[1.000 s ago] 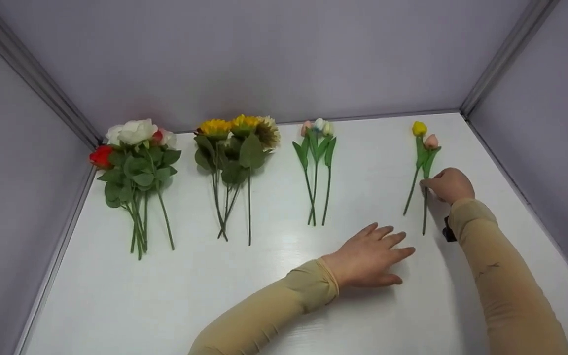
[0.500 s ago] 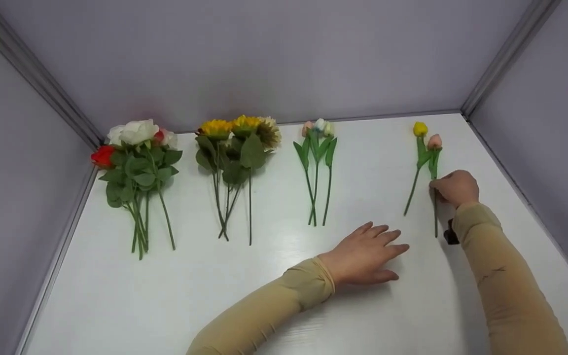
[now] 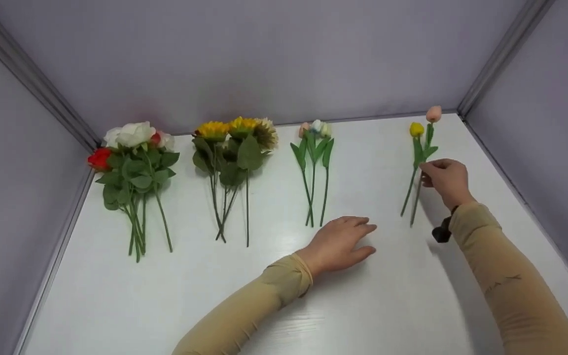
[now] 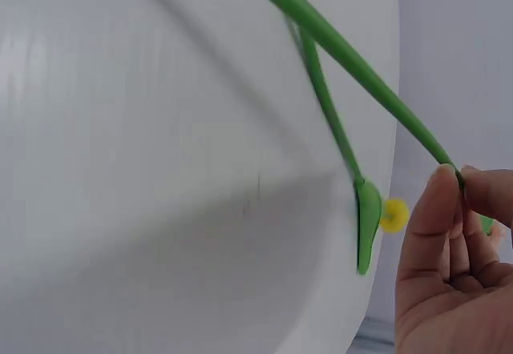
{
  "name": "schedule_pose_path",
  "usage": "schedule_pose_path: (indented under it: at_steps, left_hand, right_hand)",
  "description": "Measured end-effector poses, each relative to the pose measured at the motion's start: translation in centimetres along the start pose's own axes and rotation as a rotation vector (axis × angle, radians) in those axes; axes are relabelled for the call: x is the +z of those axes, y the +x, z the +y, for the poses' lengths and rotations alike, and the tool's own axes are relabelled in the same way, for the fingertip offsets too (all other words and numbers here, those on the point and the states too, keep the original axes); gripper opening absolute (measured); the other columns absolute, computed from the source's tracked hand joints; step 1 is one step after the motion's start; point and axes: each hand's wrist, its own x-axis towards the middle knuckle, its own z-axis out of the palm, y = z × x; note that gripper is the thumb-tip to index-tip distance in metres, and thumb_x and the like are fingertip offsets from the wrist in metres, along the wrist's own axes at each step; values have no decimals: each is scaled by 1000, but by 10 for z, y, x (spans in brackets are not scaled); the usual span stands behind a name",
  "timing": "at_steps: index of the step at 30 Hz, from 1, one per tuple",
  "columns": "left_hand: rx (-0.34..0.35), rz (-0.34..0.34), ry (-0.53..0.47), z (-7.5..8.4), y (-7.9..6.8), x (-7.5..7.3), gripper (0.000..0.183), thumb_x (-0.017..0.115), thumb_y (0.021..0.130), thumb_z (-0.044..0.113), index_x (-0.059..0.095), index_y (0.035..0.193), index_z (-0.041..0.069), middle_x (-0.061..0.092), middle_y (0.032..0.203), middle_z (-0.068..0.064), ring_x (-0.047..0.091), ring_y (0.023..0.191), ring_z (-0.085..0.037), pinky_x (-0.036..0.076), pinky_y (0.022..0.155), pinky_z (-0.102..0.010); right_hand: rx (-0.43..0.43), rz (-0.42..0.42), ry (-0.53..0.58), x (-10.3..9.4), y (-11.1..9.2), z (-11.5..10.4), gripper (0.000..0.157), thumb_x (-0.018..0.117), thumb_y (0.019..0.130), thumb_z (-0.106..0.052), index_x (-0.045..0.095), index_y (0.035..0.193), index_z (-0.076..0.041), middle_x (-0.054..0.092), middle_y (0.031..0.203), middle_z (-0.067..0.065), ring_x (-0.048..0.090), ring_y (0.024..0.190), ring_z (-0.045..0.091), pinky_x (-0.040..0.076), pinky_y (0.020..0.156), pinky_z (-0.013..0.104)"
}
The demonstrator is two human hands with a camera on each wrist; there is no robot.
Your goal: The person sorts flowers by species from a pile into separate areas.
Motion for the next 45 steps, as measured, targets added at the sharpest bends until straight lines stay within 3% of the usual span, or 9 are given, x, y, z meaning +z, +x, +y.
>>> schedule_pose_path:
  at_steps: [8,13,18,28,40,45]
  left_hand:
    - [-312,132,-672,-32,-27,-8,45,61,104,35,61,143,10,63,138,-1,61,124,-18,50,101,-32]
    - [-384,204,-943,-49,-42,-10,48,64,103,33,60,141,4,68,124,-2,65,112,-17,54,94,-34]
    - [-393,246,-1177,-59,-56,-12,41,67,102,22,63,136,0,69,120,-9,68,107,-21,58,90,-36]
    - [-400,259,-1292,-63,-65,-12,32,70,99,15,68,122,-8,75,107,-11,73,99,-24,60,86,-36]
    - [-398,288,-1320,-67,-65,-6,28,69,100,12,67,116,-11,75,103,-14,73,94,-23,60,85,-41]
    - [-420,309,-1280,-69,-66,-8,21,72,98,13,70,110,-5,74,103,-16,73,91,-23,61,81,-38]
  right_hand:
    - [-1,-206,172,79,-26,-31,47,72,98,-33,64,127,2,67,110,12,66,94,18,59,82,28]
    - [-66,-327,282,124,-54,-55,44,74,96,-34,66,122,1,66,113,19,68,97,24,59,88,35]
    - [-115,-402,342,147,-73,-74,41,73,97,-32,68,120,2,66,110,18,68,97,27,59,90,39]
    - [-158,-473,383,171,-88,-86,36,72,99,-24,67,118,5,66,105,17,68,96,27,59,90,42]
    - [-149,-477,405,180,-92,-87,29,72,98,-21,69,114,3,67,102,14,67,93,24,59,88,41]
    - [-143,-476,407,183,-94,-86,34,72,98,-18,68,120,7,67,106,16,69,93,24,59,88,41]
